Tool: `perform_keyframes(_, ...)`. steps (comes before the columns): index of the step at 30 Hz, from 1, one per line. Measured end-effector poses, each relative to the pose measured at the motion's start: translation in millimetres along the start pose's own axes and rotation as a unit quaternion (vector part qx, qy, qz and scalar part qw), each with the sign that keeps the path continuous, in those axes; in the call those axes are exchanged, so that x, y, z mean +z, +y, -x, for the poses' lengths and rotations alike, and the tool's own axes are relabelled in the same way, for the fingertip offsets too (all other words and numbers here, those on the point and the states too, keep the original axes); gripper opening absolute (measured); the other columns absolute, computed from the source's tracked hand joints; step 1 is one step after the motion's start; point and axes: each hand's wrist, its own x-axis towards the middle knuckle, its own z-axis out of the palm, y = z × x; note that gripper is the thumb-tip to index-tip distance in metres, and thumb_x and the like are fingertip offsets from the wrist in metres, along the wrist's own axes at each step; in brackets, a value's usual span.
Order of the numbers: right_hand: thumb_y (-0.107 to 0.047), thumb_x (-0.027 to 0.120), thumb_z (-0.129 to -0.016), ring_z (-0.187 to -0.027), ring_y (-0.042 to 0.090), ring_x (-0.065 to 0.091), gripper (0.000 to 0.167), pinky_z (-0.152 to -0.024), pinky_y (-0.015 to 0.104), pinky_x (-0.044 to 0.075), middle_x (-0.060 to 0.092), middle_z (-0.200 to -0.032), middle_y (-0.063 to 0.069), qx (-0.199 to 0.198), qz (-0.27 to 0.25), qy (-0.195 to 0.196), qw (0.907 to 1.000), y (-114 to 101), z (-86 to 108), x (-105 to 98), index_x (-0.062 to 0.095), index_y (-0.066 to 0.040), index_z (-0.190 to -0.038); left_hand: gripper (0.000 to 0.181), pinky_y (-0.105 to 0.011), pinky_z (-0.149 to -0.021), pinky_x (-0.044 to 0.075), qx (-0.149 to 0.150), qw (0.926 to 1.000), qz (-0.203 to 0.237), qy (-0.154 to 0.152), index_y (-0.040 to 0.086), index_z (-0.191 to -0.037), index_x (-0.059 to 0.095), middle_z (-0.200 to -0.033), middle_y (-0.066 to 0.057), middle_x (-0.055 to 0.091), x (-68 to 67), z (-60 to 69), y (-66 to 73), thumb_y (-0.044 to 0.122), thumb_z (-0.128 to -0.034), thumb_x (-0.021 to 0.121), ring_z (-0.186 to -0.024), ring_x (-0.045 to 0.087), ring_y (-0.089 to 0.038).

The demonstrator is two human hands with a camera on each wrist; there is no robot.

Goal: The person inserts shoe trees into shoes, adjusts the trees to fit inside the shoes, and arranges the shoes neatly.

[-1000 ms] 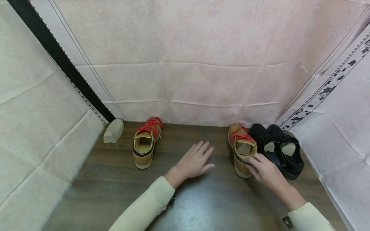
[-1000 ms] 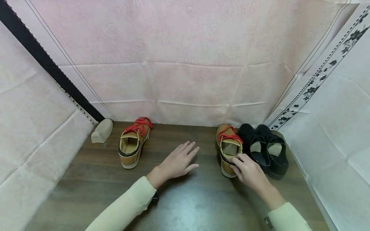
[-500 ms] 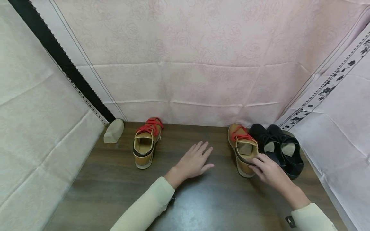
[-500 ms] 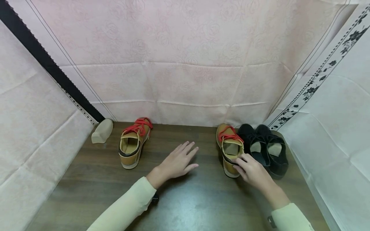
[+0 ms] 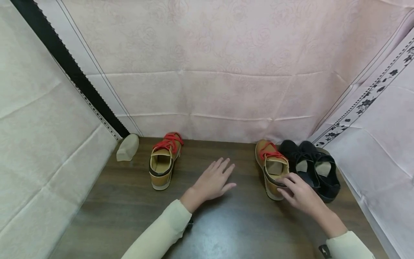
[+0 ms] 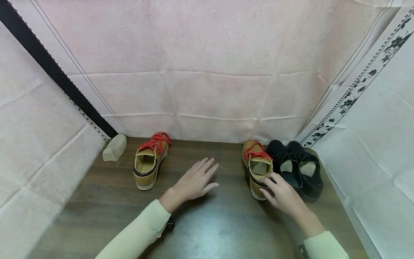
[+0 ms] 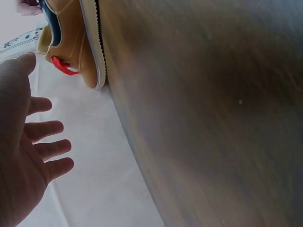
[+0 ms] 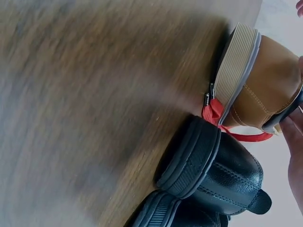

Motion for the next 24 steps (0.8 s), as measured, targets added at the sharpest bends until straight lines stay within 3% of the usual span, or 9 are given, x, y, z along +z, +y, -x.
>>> perform_keyframes(3, -0.029, 0.072, -0.095, -0.103, 0.018, 0.062, 0.024, -0.082, 0.033, 0.050, 0.065, -0.112, 0.005, -0.003, -0.006, 0.009, 0.9999, -3, -1.2, -1, 0.074, -0.012, -0.112, 0.071, -0.050, -0.123, 0.032, -0.004, 1.0000, 0.002, 0.003, 0.013, -0.161, 0.037, -0.167, -0.016, 0.032, -4.0, 2.0, -1.9, 0.059, -0.1068, 0.040, -0.154, 0.033, -0.036)
perform_keyframes(6, -0.042, 0.060, -0.104, -0.105, 0.021, 0.061, 0.035, -0.083, 0.034, 0.048, 0.064, -0.114, 0.008, -0.004, -0.006, 0.017, 0.9998, -7, -2.9, -2, 0.073, -0.011, -0.115, 0.070, -0.050, -0.123, 0.033, -0.006, 0.9999, 0.000, 0.011, 0.012, -0.160, 0.039, -0.166, -0.016, 0.034, -7.7, 3.8, -4.7, 0.058, -0.1066, 0.042, -0.153, 0.035, -0.036)
perform_keyframes(10, -0.051, 0.047, -0.107, -0.106, 0.023, 0.060, 0.049, -0.083, 0.035, 0.048, 0.063, -0.115, 0.009, 0.003, -0.004, 0.018, 0.9998, -12, -5.9, -2, 0.073, -0.011, -0.117, 0.069, -0.051, -0.121, 0.035, -0.008, 0.9997, -0.005, 0.025, 0.011, -0.158, 0.041, -0.165, -0.017, 0.036, -10.0, 6.0, -9.2, 0.057, -0.1062, 0.045, -0.152, 0.037, -0.037)
perform_keyframes(17, -0.049, 0.050, -0.106, -0.103, 0.023, 0.060, 0.047, -0.081, 0.035, 0.049, 0.064, -0.114, 0.009, -0.017, -0.007, 0.036, 0.9992, -18, -16.5, 2, 0.074, -0.009, -0.115, 0.068, -0.051, -0.121, 0.036, -0.012, 0.9988, -0.014, 0.046, 0.011, -0.156, 0.045, -0.163, -0.018, 0.040, -12.4, 14.1, -17.0, 0.055, -0.1050, 0.050, -0.150, 0.039, -0.037)
perform_keyframes(24, -0.048, 0.048, -0.107, -0.101, 0.023, 0.061, 0.049, -0.083, 0.036, 0.048, 0.064, -0.112, 0.010, -0.026, -0.014, 0.057, 0.9979, -28, -25.0, 10, 0.074, -0.007, -0.110, 0.067, -0.052, -0.121, 0.035, -0.025, 0.9986, -0.002, 0.045, 0.011, -0.156, 0.046, -0.163, -0.017, 0.040, -14.1, 26.9, -28.2, 0.053, -0.1039, 0.055, -0.150, 0.039, -0.037)
